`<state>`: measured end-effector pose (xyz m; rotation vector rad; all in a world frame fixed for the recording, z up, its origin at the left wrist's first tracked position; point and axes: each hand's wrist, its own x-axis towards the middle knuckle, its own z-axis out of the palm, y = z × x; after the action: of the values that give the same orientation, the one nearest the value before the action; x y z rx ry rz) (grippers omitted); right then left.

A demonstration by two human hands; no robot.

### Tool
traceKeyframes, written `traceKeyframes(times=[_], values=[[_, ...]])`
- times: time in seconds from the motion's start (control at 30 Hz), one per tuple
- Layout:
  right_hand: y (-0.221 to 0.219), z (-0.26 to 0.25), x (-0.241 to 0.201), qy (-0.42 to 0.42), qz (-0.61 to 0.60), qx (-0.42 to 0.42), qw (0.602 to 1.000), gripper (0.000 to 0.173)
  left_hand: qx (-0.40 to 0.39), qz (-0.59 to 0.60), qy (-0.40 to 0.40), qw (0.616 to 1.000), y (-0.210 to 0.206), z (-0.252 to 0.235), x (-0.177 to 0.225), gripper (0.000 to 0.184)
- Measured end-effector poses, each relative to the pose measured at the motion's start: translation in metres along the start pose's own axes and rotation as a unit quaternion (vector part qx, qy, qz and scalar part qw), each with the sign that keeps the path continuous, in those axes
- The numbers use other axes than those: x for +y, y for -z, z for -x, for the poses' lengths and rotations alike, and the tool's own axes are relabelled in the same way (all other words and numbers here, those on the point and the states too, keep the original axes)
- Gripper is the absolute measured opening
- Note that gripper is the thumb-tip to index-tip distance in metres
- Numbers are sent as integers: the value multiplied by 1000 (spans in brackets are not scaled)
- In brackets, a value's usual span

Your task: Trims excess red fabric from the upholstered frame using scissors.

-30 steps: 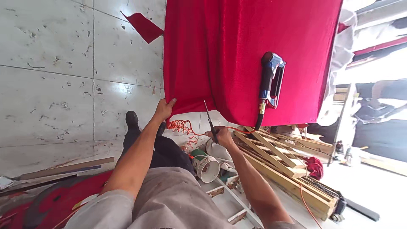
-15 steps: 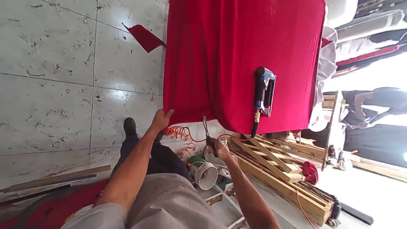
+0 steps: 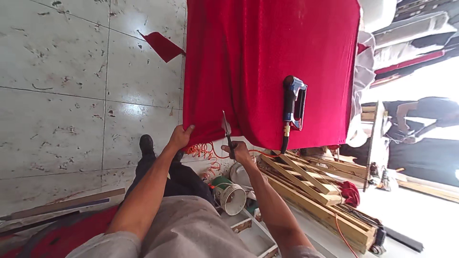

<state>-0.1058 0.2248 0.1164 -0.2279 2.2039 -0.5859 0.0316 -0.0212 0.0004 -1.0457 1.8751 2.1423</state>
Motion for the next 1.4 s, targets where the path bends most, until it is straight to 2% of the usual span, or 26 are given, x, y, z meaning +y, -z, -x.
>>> traceKeyframes(times=[0.17, 0.27, 0.53, 0.67, 0.77, 0.9, 1.0, 1.1, 1.2, 1.27, 1.33, 1.4], values=[[-22, -3, -10, 16, -30, -21, 999, 46, 25, -39, 11, 999, 44, 14, -10, 43], [-28, -1, -18, 13, -73, -4, 997, 48, 37, -26, -1, 999, 44, 19, -6, 44], [-11, -12, -65, -6, -69, 25, 997, 47, 48, 7, -17, 999, 42, 29, -9, 42], [-1, -10, -88, 25, -44, 38, 998, 40, 69, 31, -20, 997, 57, 31, -15, 40], [6, -20, -118, 52, -44, 28, 997, 43, 65, 42, -19, 997, 66, 37, -14, 39], [20, -35, -165, 35, 39, 41, 998, 57, 51, 50, -16, 997, 75, 45, -12, 40], [31, -43, -195, 43, 121, 48, 991, 56, 21, 45, -10, 999, 88, 49, -11, 42], [37, -49, -222, 55, 147, 27, 987, 54, -19, 26, -2, 999, 103, 47, -11, 43], [27, -44, -221, 36, 111, 1, 993, 56, -85, -37, 19, 995, 124, 33, -14, 48], [13, -33, -213, 17, 88, 3, 996, 58, -95, -100, 31, 990, 135, 18, -14, 50], [-5, -14, -199, -1, 83, -3, 997, 60, -36, -178, 22, 983, 145, 5, -8, 46], [-20, 17, -176, -14, 86, -26, 996, 58, 54, -222, -32, 973, 150, -4, 24, 57]])
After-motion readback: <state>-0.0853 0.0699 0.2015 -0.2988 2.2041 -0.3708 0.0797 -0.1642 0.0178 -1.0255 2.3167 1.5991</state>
